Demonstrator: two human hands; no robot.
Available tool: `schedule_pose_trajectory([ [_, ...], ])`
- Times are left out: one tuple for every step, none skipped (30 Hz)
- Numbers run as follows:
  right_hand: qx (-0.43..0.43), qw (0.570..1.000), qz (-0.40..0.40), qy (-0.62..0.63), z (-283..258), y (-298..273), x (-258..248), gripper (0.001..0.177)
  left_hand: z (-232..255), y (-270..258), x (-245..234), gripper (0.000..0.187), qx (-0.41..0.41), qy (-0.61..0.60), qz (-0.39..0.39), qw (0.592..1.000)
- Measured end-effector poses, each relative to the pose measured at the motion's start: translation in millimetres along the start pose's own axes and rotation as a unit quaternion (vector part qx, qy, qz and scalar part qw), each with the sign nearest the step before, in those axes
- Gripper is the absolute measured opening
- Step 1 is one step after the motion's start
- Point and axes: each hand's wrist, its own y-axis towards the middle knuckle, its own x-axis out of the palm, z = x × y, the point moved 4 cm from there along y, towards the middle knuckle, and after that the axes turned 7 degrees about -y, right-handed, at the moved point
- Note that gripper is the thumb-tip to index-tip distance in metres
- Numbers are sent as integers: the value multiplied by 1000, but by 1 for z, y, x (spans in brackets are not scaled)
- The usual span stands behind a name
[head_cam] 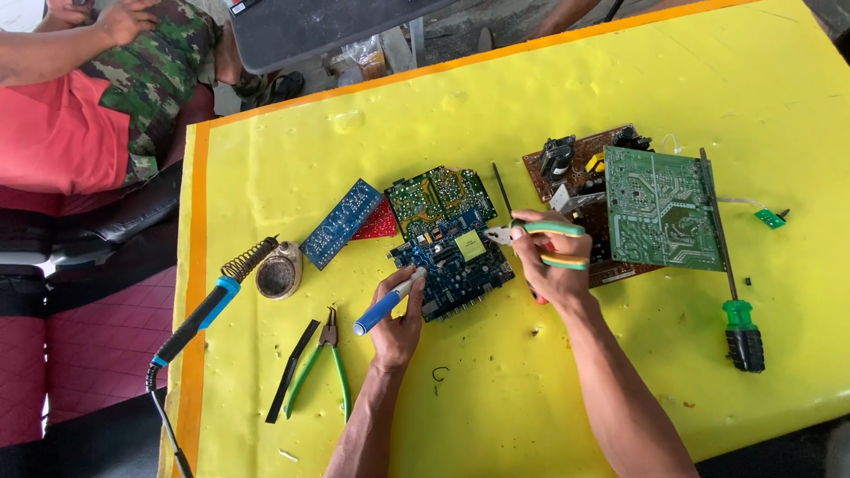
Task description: The person uses a soldering iron and a desoldering pump to work on a blue circuit board placed on a yellow mat. They repeatedly heat solder joints and use the pump to remove molten solder from the board's surface.
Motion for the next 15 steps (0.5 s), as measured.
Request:
schedule_pose_trajectory([
  [0,1000,1,-1,1,-3,5,25,2,1,1,24,1,-1,-1,1000],
  [2,1000,10,8,2,-5,9,26,4,1,1,24,-2,-4,3,1000],
  [3,1000,17,18,3,-6,13,26,6,2,1,24,-4,-6,8,1000],
  [2,1000,17,17,2,-5,12,26,4,2,1,24,-3,-7,9,1000],
  [1,1000,15,1,0,-4,13,24,3,2,1,23,-5,-6,12,1000],
  [0,1000,12,-16,-1,-3,14,22,1,2,0,23,-8,-5,15,1000],
  [-2,1000,12,-15,-3,-3,14,22,0,2,-1,23,-7,-5,17,1000],
  [-4,999,24,-26,-5,-3,14,23,-2,1,-1,23,-15,-5,14,1000],
  [-4,999,36,-38,-7,-5,13,23,-4,0,-1,23,-23,-7,9,1000],
  [-4,999,36,-38,-5,-6,14,23,-4,-1,-1,23,-24,-7,9,1000],
  [1,999,39,-22,-2,-6,15,24,-4,-1,0,24,-22,-7,11,1000],
  [6,999,41,-6,0,-7,16,24,-4,-1,0,24,-21,-6,13,1000],
  [5,999,41,-6,-2,-6,15,24,-4,0,0,24,-20,-6,13,1000],
  [16,999,40,-9,-4,-5,15,23,-3,1,1,23,-11,-2,17,1000],
  [28,999,38,-11,-5,-4,14,22,-2,1,1,22,-2,3,22,1000],
])
